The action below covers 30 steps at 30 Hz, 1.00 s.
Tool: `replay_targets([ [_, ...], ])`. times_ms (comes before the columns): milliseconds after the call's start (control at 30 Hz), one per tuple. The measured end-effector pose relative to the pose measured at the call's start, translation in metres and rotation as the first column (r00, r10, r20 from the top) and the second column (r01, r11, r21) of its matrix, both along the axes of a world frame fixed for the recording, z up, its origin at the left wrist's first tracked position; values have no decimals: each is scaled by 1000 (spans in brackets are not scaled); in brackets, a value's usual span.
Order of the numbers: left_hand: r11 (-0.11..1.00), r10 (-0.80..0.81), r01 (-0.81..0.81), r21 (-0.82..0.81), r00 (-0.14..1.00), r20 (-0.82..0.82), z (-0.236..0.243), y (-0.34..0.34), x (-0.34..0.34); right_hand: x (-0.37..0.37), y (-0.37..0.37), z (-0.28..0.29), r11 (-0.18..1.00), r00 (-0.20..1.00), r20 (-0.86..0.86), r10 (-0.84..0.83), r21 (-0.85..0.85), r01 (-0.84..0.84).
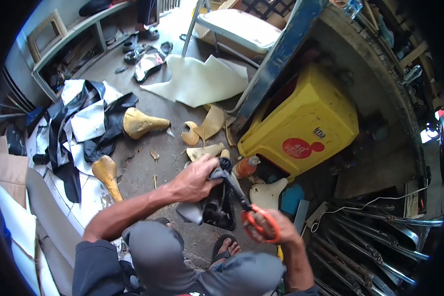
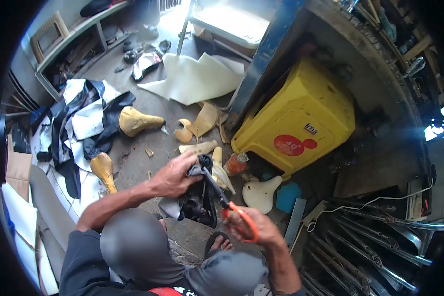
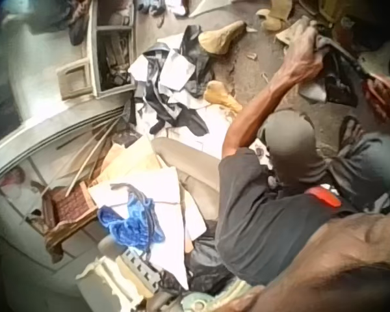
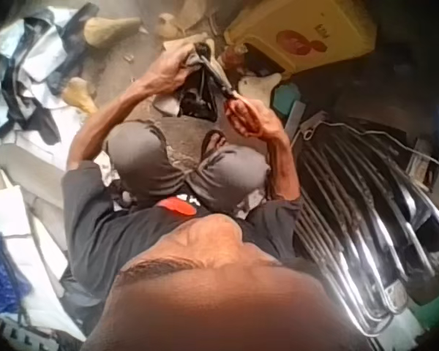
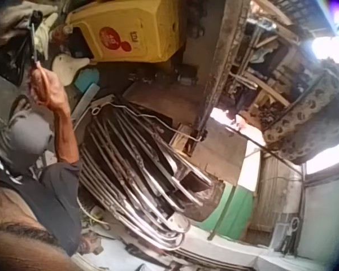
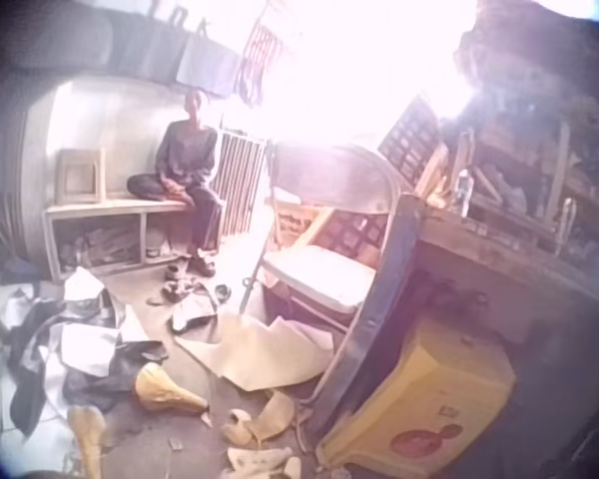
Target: The person trims excess black fabric from a bicycle seat frame using shears and then staples the fabric to the underside of the frame with a pneumatic stapler.
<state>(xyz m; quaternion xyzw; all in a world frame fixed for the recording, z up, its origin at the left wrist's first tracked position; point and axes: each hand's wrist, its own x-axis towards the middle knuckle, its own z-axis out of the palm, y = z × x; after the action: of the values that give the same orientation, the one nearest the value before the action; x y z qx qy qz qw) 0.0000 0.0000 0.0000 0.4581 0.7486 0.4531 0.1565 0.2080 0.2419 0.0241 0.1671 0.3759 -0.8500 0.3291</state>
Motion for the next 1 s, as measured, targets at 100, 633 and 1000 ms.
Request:
replay_targets([
  [100,1000,13,-12,4,999,-34,84,2,8,5,-11,105,907,991,-117,63,421,-8],
  [633,957,260,-286,37,799,-542,54,2,89,94,-105,41,941,956,-46,-291,165,295],
  [1000,978,206,-184,98,787,-581,54,-6,98,105,-118,51,907,917,51,-396,174,382],
])
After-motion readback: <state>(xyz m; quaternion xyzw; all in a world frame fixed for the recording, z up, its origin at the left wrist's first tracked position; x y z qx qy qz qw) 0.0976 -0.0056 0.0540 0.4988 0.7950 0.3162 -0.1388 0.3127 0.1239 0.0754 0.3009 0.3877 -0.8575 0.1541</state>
